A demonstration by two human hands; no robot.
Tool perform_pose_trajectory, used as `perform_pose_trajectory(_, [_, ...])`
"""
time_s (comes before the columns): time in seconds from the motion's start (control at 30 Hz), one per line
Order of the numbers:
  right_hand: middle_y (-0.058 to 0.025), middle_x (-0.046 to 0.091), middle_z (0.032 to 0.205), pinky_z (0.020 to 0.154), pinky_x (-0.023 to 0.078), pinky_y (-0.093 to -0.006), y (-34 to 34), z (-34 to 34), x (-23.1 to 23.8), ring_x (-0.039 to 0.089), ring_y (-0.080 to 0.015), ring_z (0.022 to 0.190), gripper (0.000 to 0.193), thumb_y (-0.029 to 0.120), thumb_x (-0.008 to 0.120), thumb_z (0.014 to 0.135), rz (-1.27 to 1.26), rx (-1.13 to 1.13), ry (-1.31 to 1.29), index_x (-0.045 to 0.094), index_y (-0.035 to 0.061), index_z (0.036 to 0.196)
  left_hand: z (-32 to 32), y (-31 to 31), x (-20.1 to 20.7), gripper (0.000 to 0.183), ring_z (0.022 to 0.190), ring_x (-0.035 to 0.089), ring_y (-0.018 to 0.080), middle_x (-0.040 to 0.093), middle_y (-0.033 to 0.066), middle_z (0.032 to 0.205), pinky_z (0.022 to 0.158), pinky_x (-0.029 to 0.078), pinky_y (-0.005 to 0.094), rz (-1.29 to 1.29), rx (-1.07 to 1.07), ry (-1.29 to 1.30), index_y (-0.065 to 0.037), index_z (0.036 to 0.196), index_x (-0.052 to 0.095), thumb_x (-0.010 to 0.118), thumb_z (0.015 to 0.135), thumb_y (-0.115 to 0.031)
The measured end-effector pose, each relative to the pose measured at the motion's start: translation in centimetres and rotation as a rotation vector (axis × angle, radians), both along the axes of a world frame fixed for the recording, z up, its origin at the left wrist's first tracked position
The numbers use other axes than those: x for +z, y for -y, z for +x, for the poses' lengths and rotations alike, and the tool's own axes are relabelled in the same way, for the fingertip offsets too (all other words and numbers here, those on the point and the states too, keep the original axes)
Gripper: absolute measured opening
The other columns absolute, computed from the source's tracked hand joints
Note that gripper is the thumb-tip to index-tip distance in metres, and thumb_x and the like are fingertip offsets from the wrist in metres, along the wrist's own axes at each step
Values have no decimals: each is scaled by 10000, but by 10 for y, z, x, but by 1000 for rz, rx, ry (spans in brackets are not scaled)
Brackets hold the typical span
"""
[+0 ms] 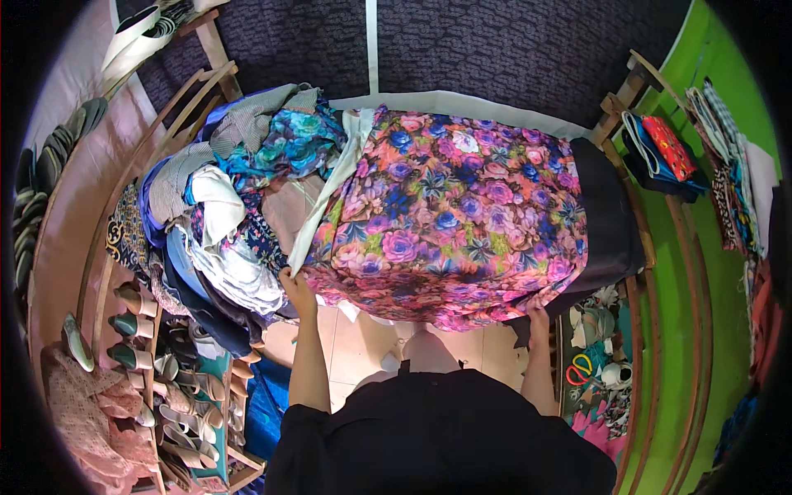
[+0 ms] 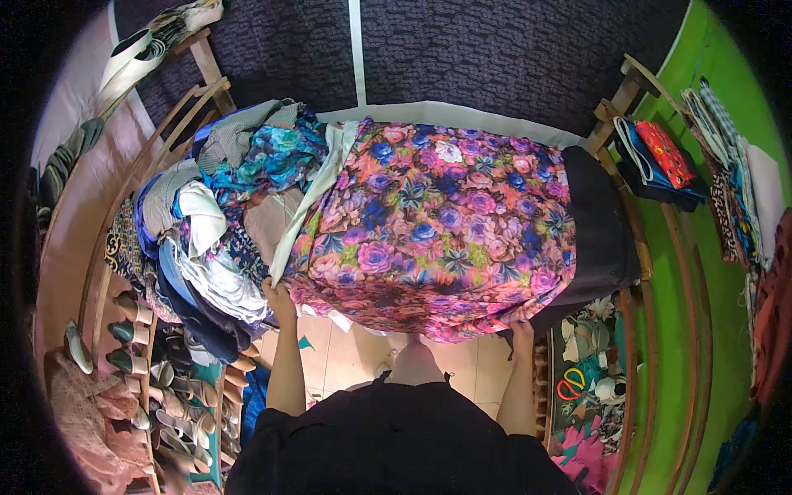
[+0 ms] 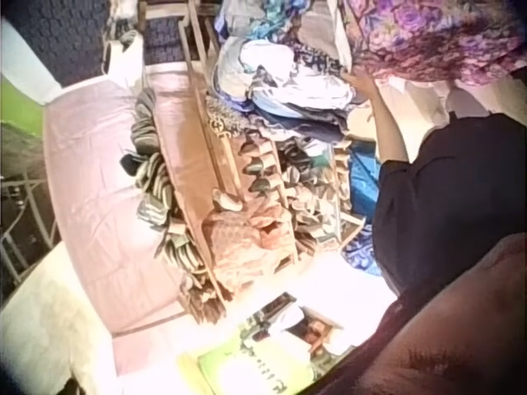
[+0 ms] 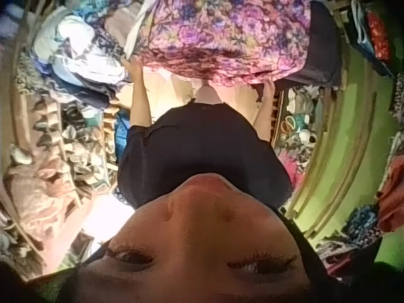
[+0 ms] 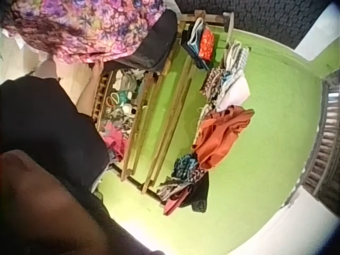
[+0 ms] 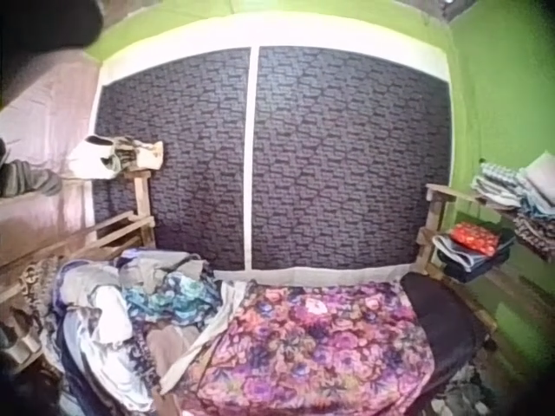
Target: Folding various pieces of printed fabric on a workbench in a workshop.
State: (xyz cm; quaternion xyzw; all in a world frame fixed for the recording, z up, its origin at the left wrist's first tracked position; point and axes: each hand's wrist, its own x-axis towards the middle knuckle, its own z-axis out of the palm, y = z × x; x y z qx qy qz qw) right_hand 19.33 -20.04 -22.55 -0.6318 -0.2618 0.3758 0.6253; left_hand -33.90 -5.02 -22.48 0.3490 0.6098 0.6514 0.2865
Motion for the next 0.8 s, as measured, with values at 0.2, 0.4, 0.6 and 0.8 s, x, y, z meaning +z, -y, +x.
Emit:
perform_pose_trajectory(0.2, [27,510,731,579,413,-242,32,-10,5,507,-87,632,60,98,511,843,-136,-16,-60,560,72,821,-6,22,30,190,604,361,33,441,-60,675,519,275,196,32,-153,78,-48,852,561,568,870,-236])
perform_pose_trajectory(0.4, [22,525,760,623,405,-248,42,-18,37,505,-91,673,86,78,484,844,-281,-75,-109,569,66,838,-36,26,16,222,592,397,37,493,-63,665,531,307,199,-360,-385,-126,-2,872,639,628,828,-219])
perform_pose_trajectory(0.6, [41,521,698,485,327,-214,82,50,4,452,-41,570,211,238,466,889,-7,-184,97,580,86,980,-30,34,38,312,554,310,39,413,-62,604,464,242,237,-58,-244,-46,-7,767,606,582,858,-305])
perform_pose_trajectory(0.8, [-23,572,1060,853,352,-280,151,49,90,505,-130,976,366,212,477,905,-88,-286,109,493,-3,1200,-40,75,59,314,575,328,56,403,-48,640,486,266,251,-211,-278,-142,-14,812,546,521,887,-318])
